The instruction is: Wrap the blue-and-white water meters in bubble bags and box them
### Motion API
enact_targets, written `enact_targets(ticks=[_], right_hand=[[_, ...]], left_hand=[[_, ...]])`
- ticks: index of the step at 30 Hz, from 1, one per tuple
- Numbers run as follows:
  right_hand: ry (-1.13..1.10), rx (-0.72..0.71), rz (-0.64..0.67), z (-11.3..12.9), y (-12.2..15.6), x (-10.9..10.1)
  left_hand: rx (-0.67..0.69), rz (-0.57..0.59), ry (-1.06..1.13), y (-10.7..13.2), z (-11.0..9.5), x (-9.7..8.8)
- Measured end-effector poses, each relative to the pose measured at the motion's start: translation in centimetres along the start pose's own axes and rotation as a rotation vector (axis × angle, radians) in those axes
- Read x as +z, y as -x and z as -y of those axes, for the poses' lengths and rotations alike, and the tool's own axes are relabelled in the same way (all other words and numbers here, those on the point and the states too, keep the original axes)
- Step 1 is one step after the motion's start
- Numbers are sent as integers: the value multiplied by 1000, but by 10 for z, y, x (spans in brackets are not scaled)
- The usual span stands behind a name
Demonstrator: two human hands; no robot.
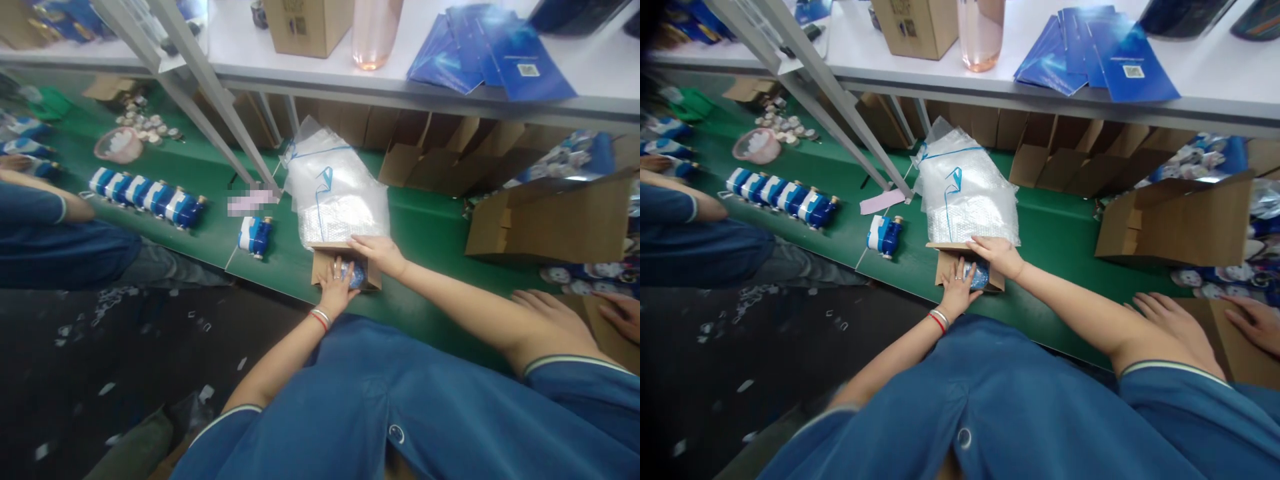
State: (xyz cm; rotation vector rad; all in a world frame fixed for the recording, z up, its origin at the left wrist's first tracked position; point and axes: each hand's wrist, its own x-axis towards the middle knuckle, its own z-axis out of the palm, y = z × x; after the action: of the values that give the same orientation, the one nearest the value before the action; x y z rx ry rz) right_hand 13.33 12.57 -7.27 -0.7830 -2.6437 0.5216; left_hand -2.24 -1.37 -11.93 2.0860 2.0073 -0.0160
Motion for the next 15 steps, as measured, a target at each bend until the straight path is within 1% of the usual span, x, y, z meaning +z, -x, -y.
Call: enact_targets(ticks=[2,5,7,9,11,14,15], right_hand=[[42,25,-22,5,4,4],[79,33,-20,11,1,0],[78,49,3,16,-2,-7],[25,88,59,18,-6,-15],[-89,105,165,16,-10,-22],[-293,40,434,5,-19,-24],[-335,25,499,1,-22,-22]], left_hand=[[72,-22,7,-1,-4,-7],[196,11,16,-5,-10,-13],[217,39,28,-9,-10,-13],[205,60,33,-12,-7,-9],[199,75,29,-13,-4,-2],[199,83,27,-12,-3,8],[192,88,28,-12,-3,11]])
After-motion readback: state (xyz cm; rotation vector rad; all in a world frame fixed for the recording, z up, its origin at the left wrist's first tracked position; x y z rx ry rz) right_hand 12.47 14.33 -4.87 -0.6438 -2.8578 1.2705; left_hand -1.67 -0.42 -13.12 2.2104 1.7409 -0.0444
